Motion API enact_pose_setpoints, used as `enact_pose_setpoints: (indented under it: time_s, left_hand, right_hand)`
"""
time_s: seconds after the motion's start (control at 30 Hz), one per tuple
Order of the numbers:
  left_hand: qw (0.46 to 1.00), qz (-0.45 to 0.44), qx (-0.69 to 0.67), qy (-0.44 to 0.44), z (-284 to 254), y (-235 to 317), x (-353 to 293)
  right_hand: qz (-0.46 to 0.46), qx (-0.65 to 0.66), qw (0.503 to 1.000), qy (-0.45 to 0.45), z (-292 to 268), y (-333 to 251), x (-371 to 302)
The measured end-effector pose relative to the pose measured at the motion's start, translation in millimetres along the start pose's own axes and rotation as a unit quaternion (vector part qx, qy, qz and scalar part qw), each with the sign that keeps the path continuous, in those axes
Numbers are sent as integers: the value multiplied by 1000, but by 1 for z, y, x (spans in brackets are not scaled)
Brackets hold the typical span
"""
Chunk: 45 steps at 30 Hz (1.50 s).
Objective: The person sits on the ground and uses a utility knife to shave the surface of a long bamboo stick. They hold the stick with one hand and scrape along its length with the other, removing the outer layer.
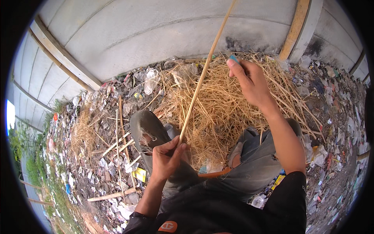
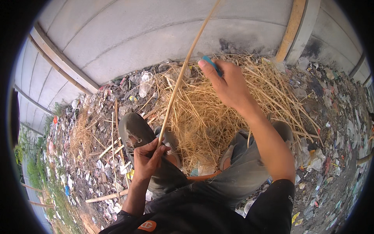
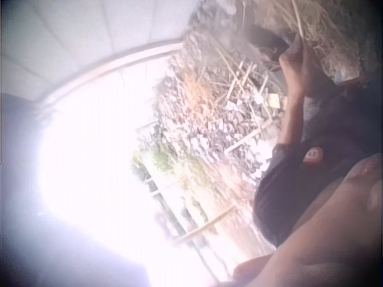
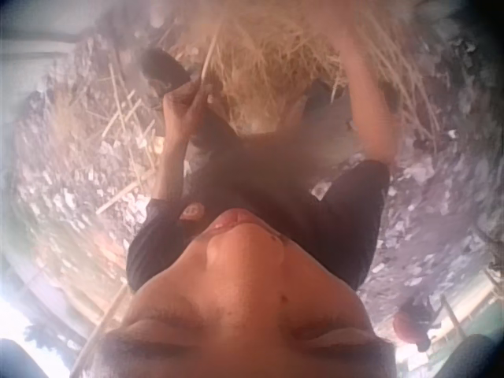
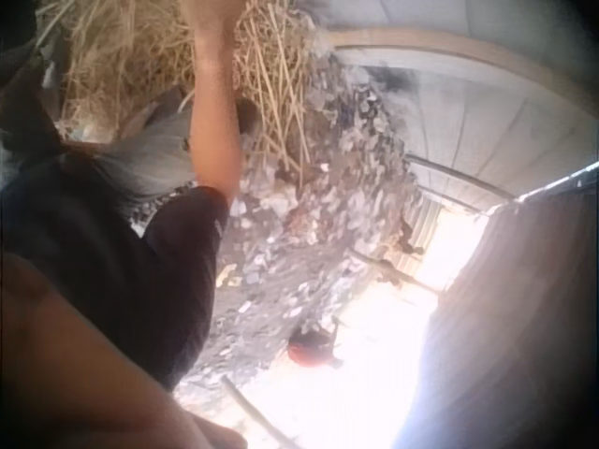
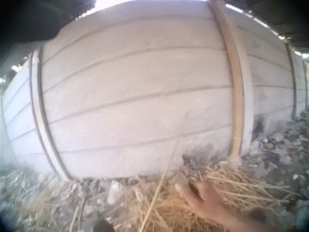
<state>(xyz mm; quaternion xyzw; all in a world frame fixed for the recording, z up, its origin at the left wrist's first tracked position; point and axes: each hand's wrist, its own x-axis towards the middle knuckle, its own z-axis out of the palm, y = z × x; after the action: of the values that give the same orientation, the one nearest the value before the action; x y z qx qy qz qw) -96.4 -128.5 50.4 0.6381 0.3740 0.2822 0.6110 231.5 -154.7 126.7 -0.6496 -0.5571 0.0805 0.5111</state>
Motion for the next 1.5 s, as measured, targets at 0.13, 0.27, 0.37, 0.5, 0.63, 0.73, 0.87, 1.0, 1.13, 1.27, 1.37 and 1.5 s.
enact_pose_setpoints:
  time_s: [0.13,0.27,0.37,0.5,0.63,0.73,0.87,1.0,1.13,1.27,1.37,1.5]
  left_hand:
    - [999,13,-40,1,13,12,11]
    - [999,31,20,-16,20,12,12]
    - [994,5,-31,-108,21,17,8]
    - [986,17,-46,-159,14,7,9]
    - [991,11,-46,-128,16,14,16]
    - [996,1,-47,-80,18,18,17]
    - [999,32,24,-26,11,0,19]
    - [998,35,52,-23,8,-4,16]
    - [999,31,29,-19,3,-7,14]
    - [993,55,102,16,-1,-11,9]
    - [981,48,189,-2,4,3,0]
    - [974,109,195,44,5,-15,6]
  right_hand:
    - [1,113,984,-135,58,-9,-32]
    - [66,178,963,-190,72,-20,-36]
    - [117,244,952,-146,53,-11,-21]
    - [86,90,986,-115,28,-9,-12]
    - [-29,-153,977,-145,38,-25,-42]
    - [-52,-185,958,-211,58,-27,-61]
    - [-51,-180,959,-213,64,-29,-66]
    - [-13,-181,967,-180,54,-13,-33]
    - [-39,-194,952,-234,59,-24,-45]
    - [-57,-197,954,-219,65,-17,-42]
    - [17,-163,976,-146,39,-2,-9]
    - [-85,-205,953,-206,70,-9,-52]
